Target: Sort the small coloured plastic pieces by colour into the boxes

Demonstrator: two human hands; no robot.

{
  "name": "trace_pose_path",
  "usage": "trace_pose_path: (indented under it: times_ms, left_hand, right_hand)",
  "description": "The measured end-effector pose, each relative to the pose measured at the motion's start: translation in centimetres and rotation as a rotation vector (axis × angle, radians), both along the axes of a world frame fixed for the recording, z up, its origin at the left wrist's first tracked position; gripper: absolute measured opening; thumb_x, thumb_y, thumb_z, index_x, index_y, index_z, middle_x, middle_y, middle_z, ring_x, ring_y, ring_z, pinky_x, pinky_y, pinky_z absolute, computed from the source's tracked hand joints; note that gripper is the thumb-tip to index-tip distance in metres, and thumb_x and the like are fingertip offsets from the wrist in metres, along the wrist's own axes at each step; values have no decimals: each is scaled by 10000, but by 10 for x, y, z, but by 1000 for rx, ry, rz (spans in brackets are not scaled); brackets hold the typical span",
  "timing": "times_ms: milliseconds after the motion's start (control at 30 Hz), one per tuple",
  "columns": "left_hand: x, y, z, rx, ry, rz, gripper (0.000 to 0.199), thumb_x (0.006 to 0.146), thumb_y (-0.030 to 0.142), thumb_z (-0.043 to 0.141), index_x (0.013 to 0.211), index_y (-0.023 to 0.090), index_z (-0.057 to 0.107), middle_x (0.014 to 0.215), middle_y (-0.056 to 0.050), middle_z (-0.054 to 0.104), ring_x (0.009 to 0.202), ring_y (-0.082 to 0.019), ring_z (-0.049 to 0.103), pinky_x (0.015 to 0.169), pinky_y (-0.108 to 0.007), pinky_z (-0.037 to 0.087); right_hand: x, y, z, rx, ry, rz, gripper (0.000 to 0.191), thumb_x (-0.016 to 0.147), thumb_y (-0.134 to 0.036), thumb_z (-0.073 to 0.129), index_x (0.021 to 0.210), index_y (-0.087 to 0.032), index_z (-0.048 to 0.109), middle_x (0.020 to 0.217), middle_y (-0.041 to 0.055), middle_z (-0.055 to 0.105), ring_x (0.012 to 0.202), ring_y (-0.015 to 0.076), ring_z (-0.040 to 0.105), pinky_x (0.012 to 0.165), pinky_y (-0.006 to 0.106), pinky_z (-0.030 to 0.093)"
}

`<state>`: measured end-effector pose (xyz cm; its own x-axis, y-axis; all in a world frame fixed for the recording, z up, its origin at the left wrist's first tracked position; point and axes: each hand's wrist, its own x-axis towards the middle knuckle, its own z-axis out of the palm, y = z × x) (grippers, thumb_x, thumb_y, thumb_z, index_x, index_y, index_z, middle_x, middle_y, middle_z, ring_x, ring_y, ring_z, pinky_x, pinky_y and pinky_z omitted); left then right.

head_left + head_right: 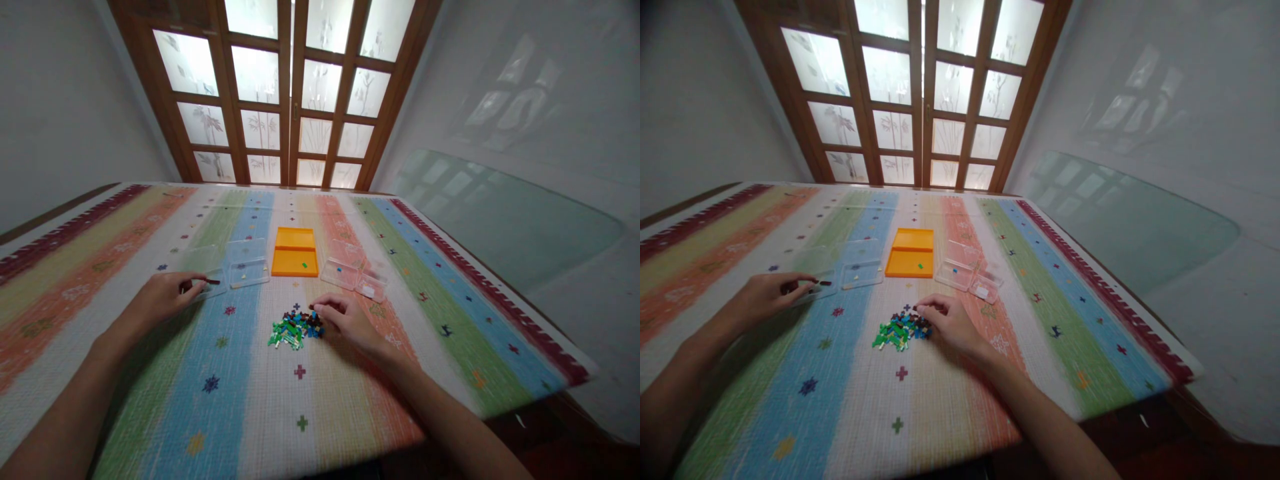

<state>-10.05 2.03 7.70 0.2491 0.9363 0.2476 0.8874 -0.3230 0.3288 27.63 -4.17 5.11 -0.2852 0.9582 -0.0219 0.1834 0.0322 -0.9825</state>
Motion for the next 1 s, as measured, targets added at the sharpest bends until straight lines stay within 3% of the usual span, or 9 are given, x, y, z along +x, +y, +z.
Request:
trace_pose_path:
  times_ms: [133,233,300,467,600,800,900,1000]
  left_hand:
    - [1,-4,6,32,19,77,393,825,393,475,951,185,785,554,-36,640,488,-198,593,544,-293,429]
    - [13,-12,9,149,-34,58,383,867,402,482,1008,183,764,600,-16,662,507,-160,584,578,-274,455]
    - [30,-20,6,239,-84,-47,365,912,420,499,1034,183,749,615,-2,660,494,-129,553,572,-250,465]
    - [90,-48,-14,439,-102,-498,245,993,318,548,1140,173,682,690,17,683,466,-82,544,494,-203,443]
    - [123,-65,-29,521,-63,-669,194,1017,284,540,1144,170,631,769,3,699,532,-98,602,478,-221,459]
    - [134,-74,-36,544,-106,-711,141,1044,211,473,1034,171,607,706,16,661,525,-98,587,461,-229,435]
    - [136,-75,-38,537,-121,-690,153,1054,254,475,1039,168,600,736,4,689,545,-105,621,478,-237,451]
    - [137,-76,-38,539,-135,-667,173,1063,281,466,1039,168,595,734,5,698,534,-108,633,471,-242,450]
  right_hand:
    - [0,-1,1,-4,5,26,267,848,-420,643,887,-170,728,801,52,684,693,152,584,594,270,446]
    - [0,-2,3,-7,1,51,261,858,-407,650,907,-166,737,812,57,701,686,150,590,616,275,464]
    - [-1,-2,3,-1,-4,69,257,861,-402,656,921,-167,742,837,63,716,707,157,607,646,284,480]
    - [-3,-3,-1,8,26,140,240,868,-394,678,924,-173,753,908,72,741,796,170,644,745,305,499]
    - [-6,-6,-7,-25,27,231,272,872,-425,686,917,-168,761,863,58,732,754,154,622,713,290,476]
    - [-7,-8,-7,-17,-42,320,304,866,-453,702,905,-159,771,674,-12,605,597,103,458,574,242,343]
    - [-7,-9,-4,-29,-69,318,302,861,-452,699,870,-159,768,590,-49,489,548,88,357,535,238,267]
    - [-7,-9,-2,-44,-78,323,303,853,-455,698,854,-159,762,580,-55,461,543,87,346,531,241,259]
